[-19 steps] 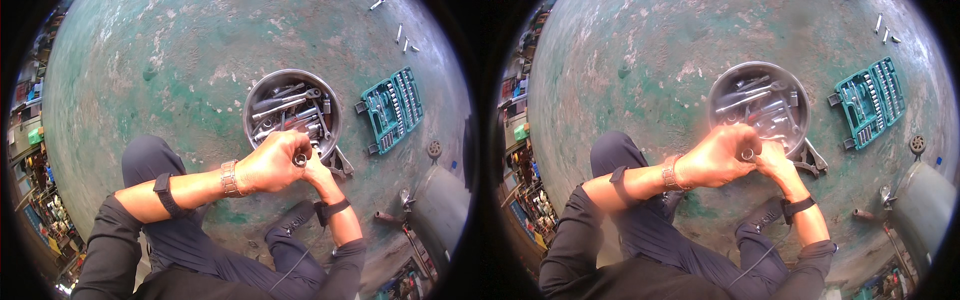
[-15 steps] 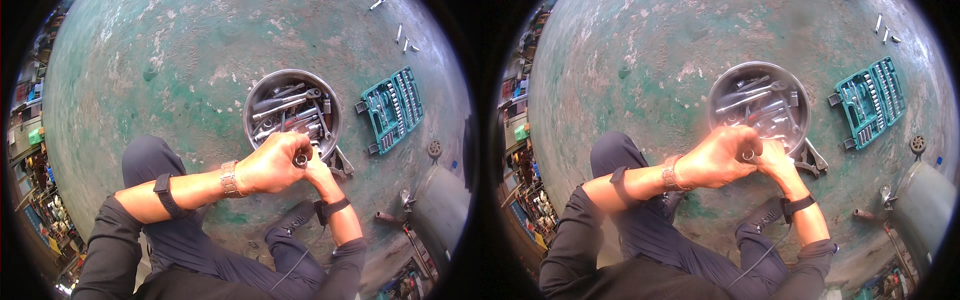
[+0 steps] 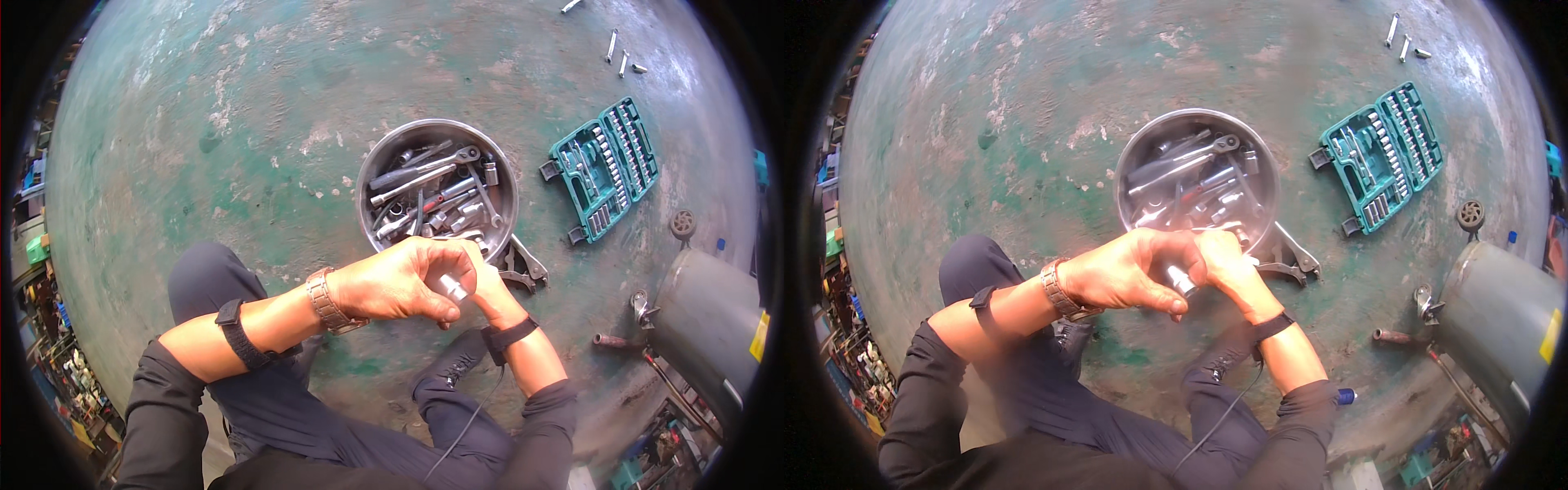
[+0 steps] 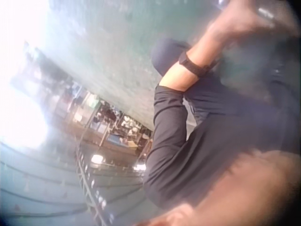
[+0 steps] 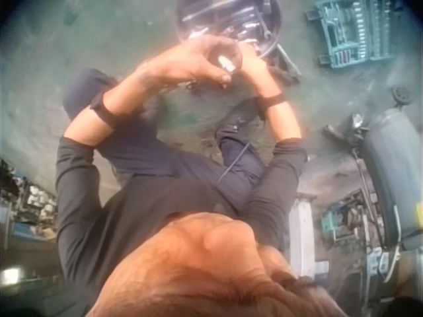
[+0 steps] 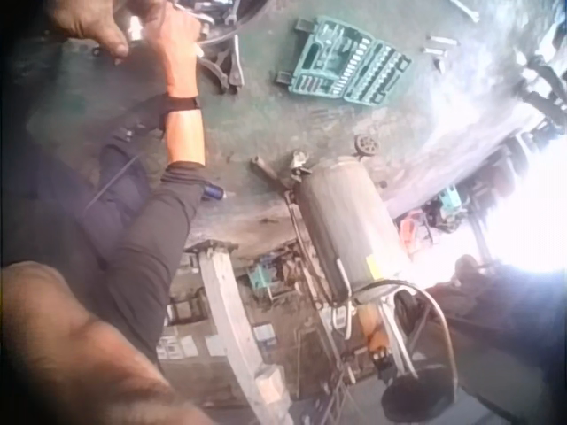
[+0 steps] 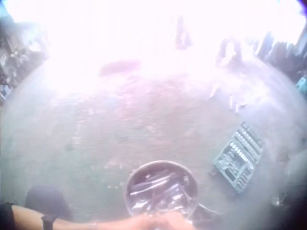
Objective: The person uses a socket wrench to loosen and remove bolts from a disassembled engine block. After removing the bolts, they walk to a tool tray and sit on the floor to sort through sockets and wrenches, selecting and testing different socket sizes.
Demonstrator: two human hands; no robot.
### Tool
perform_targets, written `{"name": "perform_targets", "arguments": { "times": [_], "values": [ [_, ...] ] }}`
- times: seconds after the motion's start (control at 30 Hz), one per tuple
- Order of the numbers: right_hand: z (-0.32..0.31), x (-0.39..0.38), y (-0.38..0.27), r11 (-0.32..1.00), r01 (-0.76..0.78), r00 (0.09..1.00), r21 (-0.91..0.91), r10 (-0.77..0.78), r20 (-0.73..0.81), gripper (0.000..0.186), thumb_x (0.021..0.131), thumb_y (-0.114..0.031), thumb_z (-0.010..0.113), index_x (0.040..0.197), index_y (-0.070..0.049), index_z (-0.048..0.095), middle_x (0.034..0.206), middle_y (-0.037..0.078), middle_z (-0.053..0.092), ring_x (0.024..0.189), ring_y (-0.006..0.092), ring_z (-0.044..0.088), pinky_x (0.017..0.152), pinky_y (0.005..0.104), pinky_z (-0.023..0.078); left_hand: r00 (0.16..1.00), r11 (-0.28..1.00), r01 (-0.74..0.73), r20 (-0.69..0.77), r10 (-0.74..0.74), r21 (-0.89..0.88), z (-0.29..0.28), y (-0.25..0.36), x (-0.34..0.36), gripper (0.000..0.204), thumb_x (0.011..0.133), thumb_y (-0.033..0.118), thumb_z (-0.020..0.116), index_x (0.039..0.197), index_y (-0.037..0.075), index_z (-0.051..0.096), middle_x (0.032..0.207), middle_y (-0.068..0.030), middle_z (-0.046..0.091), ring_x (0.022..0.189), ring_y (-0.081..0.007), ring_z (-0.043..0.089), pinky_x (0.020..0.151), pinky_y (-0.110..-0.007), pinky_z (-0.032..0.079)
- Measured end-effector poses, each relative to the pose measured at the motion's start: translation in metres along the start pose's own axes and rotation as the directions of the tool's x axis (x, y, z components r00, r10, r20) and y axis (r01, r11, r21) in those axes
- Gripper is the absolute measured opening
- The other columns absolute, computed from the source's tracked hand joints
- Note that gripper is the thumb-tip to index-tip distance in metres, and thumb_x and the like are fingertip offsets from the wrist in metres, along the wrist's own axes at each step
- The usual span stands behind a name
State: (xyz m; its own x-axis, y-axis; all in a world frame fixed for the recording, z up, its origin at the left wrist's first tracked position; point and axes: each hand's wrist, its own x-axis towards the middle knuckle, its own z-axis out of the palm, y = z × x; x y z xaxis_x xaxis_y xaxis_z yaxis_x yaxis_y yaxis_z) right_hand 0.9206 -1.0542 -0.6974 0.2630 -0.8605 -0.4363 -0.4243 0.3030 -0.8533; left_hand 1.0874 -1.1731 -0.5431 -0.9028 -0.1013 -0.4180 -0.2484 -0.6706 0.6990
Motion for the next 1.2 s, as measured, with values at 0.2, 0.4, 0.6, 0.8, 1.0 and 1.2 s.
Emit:
{"name": "perform_targets", "arguments": {
  "times": [0.2, 0.4, 0.6, 0.8, 1.0, 1.2],
  "values": [
    [-0.006, -0.007, -0.023, 0.993, 0.036, 0.994, -0.115, -0.048, -0.099, 0.027, 0.073, -0.022, 0.062, 0.098, -0.012, 0.066, 0.086, 0.012, 0.069, 0.081, 0.0306, 0.067, 0.07, 0.0408, 0.052, 0.999, 0.999, -0.034, 0.002, 0.034, -0.027, 0.0, -0.001, -0.003, 0.028, 0.079, 0.001, 0.073, 0.104, 0.003, 0.06, 0.099, -0.0005, 0.058, 0.082, -0.0089, 0.063, 0.071, -0.022, 0.053],
    [-0.001, -0.007, -0.025, 0.997, 0.062, 0.984, -0.045, -0.068, -0.167, 0.028, 0.075, -0.027, 0.062, 0.097, -0.009, 0.063, 0.082, 0.013, 0.069, 0.077, 0.0307, 0.067, 0.068, 0.0414, 0.052, 0.991, 0.987, -0.128, -0.013, 0.13, 0.096, 0.003, -0.003, -0.003, 0.03, 0.083, 0.005, 0.07, 0.111, 0.002, 0.059, 0.102, -0.0027, 0.058, 0.093, -0.0113, 0.06, 0.082, -0.026, 0.05],
    [-0.004, 0.004, -0.024, 0.848, -0.091, 0.996, -0.522, 0.087, -0.031, 0.037, 0.07, -0.028, 0.07, 0.095, -0.005, 0.059, 0.078, 0.013, 0.068, 0.076, 0.0304, 0.067, 0.066, 0.0414, 0.051, 0.996, 0.995, -0.093, 0.011, 0.094, -0.042, 0.003, -0.006, -0.007, 0.029, 0.092, 0.012, 0.061, 0.117, -0.001, 0.057, 0.111, -0.0057, 0.059, 0.097, -0.0139, 0.059, 0.089, -0.031, 0.048],
    [-0.003, 0.004, -0.023, 0.832, -0.064, 0.998, -0.552, 0.05, -0.041, 0.043, 0.063, -0.029, 0.076, 0.095, -0.006, 0.059, 0.077, 0.012, 0.067, 0.075, 0.0295, 0.067, 0.067, 0.0406, 0.052, 0.994, 0.993, -0.111, -0.01, 0.111, -0.025, 0.002, -0.005, -0.004, 0.029, 0.09, 0.007, 0.06, 0.118, -0.001, 0.057, 0.108, -0.0063, 0.061, 0.096, -0.0134, 0.06, 0.09, -0.031, 0.047],
    [-0.009, 0.006, -0.044, 0.881, -0.162, 0.983, -0.444, 0.185, 0.009, 0.042, 0.064, -0.026, 0.075, 0.1, -0.009, 0.063, 0.086, 0.012, 0.069, 0.081, 0.0281, 0.068, 0.072, 0.0399, 0.052, 0.994, 0.995, -0.101, -0.029, 0.101, -0.003, 0.004, -0.002, -0.004, 0.029, 0.089, 0.0, 0.057, 0.118, -0.002, 0.057, 0.105, -0.0063, 0.062, 0.097, -0.0133, 0.06, 0.091, -0.031, 0.047],
    [-0.027, -0.013, -0.063, 0.956, -0.101, 0.995, -0.276, 0.096, -0.032, 0.044, 0.064, -0.018, 0.074, 0.107, -0.014, 0.065, 0.094, 0.015, 0.069, 0.089, 0.0309, 0.066, 0.075, 0.0407, 0.052, 0.991, 0.992, -0.119, -0.057, 0.121, 0.034, 0.003, -0.005, 0.0, 0.027, 0.088, 0.0, 0.057, 0.115, -0.002, 0.058, 0.105, -0.0068, 0.062, 0.096, -0.0141, 0.06, 0.089, -0.031, 0.048]
  ]
}}
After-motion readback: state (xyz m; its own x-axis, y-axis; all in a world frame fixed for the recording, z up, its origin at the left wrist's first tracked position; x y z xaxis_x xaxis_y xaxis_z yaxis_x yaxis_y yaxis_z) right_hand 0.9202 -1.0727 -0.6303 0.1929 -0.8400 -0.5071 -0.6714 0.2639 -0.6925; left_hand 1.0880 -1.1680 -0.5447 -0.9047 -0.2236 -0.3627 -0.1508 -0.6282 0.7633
